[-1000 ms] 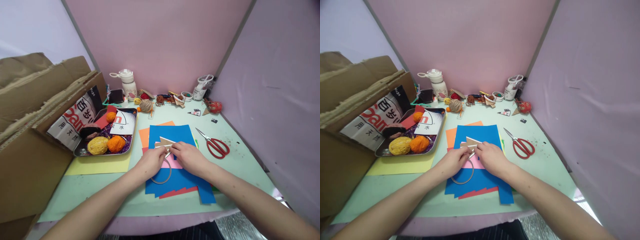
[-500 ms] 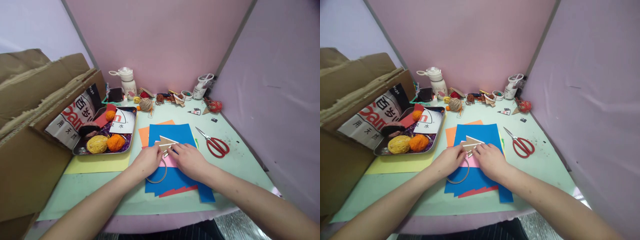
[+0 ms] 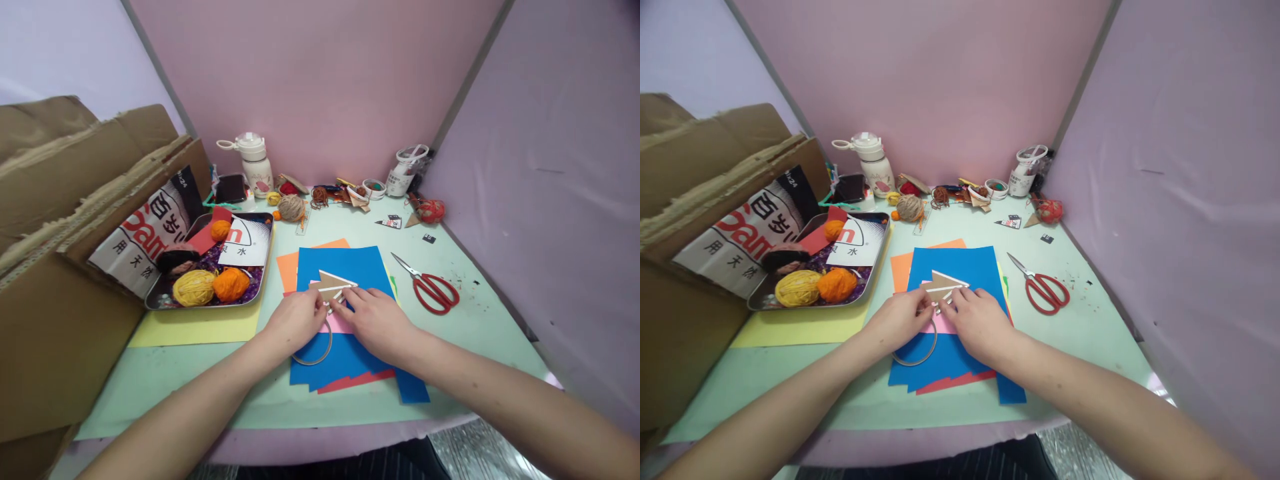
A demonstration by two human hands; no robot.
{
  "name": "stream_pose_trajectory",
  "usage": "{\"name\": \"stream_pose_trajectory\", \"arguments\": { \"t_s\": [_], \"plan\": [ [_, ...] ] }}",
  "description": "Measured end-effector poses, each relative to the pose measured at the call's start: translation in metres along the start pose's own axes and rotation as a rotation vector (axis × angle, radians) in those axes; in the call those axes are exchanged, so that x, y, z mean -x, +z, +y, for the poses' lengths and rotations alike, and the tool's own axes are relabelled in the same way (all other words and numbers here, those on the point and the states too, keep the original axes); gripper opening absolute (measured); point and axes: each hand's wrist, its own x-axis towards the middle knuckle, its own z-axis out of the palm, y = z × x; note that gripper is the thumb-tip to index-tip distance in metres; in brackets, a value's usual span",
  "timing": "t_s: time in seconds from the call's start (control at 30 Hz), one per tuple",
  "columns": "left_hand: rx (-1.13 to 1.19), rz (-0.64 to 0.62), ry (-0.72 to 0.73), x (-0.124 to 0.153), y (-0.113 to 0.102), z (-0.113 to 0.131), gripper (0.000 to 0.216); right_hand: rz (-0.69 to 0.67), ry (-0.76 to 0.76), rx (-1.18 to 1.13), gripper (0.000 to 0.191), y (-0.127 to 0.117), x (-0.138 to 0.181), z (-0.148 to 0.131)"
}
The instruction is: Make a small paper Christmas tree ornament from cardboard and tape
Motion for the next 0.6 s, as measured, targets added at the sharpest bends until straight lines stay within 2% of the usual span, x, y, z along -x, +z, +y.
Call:
{"name": "stream_pose_trajectory", "arguments": {
  "t_s": [0.4,0.6],
  "plan": [
    [-0.027,0.020,-0.010,-0.0025,0.0043,-0.0011,0.015,-0.006,-0.001,0.003,0.048,0.0009,0.0015,-0.0022],
    [-0.002,0.008,-0.004,-0.0017,0.0013,0.0010,0.014,-0.008,0.012,-0.086,0.044,-0.0010,-0.0022,-0.0015]
  ]
}}
